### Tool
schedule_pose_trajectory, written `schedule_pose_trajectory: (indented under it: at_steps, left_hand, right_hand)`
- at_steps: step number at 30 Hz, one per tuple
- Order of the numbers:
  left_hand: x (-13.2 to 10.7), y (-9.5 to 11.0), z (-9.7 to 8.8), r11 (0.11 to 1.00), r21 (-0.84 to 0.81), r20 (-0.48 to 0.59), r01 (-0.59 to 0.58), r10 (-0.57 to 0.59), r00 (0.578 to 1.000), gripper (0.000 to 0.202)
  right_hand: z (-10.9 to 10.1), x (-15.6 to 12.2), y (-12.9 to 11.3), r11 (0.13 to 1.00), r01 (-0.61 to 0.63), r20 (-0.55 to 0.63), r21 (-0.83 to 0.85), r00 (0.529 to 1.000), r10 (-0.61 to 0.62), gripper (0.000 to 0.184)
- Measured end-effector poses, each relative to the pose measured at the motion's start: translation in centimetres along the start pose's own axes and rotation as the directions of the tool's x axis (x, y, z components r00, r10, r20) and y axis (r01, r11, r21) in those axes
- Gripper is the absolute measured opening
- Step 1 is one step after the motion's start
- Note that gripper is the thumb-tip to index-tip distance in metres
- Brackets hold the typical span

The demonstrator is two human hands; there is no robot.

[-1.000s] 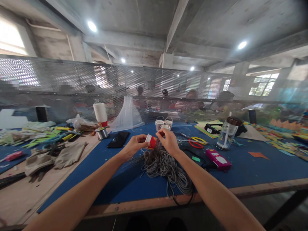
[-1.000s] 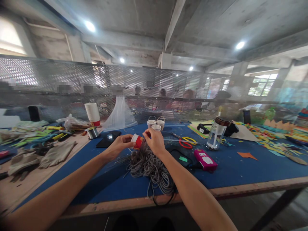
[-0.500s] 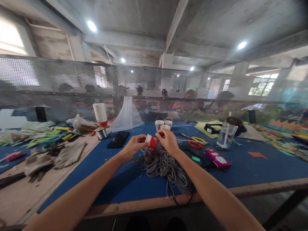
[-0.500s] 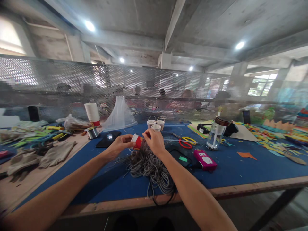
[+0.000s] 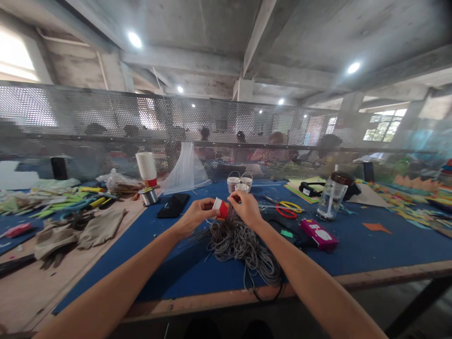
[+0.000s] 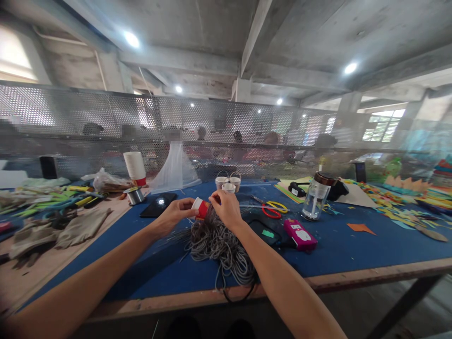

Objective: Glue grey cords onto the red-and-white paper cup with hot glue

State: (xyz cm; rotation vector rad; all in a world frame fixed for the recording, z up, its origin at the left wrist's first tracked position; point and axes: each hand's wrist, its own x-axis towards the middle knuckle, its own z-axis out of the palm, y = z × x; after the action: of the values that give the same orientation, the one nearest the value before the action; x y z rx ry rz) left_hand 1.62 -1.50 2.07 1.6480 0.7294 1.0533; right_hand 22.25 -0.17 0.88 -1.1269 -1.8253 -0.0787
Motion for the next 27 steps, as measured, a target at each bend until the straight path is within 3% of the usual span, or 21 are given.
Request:
schedule_pose_trajectory:
  at_steps: [8,13,18,27]
  left_hand:
    - [0.4,-0.6,-0.5,0.999,-0.036,-0.075,-0.004,0.001,0.997,0.031]
    - [0.7,-0.9,-1.0,0.996,-0.081,-0.144,-0.023,0.012,0.990,0.031]
    - [0.6,-0.9,-1.1,0.993,-0.119,-0.174,-0.028,0.007,0.985,0.031]
    - [0.7,-0.7,-1.2,0.970,-0.241,-0.201,-0.010,-0.040,0.979,0.032]
  right_hand:
    - [-0.3,0.3,0.2,0.992,0.025,-0.047,0.125,0.999,-0.019,0.026]
    - [-0.2,0.5,0.3,0.973,-0.052,-0.078,0.224,0.994,0.071,0.033]
    - [0.1,0.4,0.1,0.933,-0.201,0.070,0.299,0.979,0.189,0.032]
    - [0.4,0.1,0.0,0.876,-0.264,0.249,0.405,0.953,0.172,0.047]
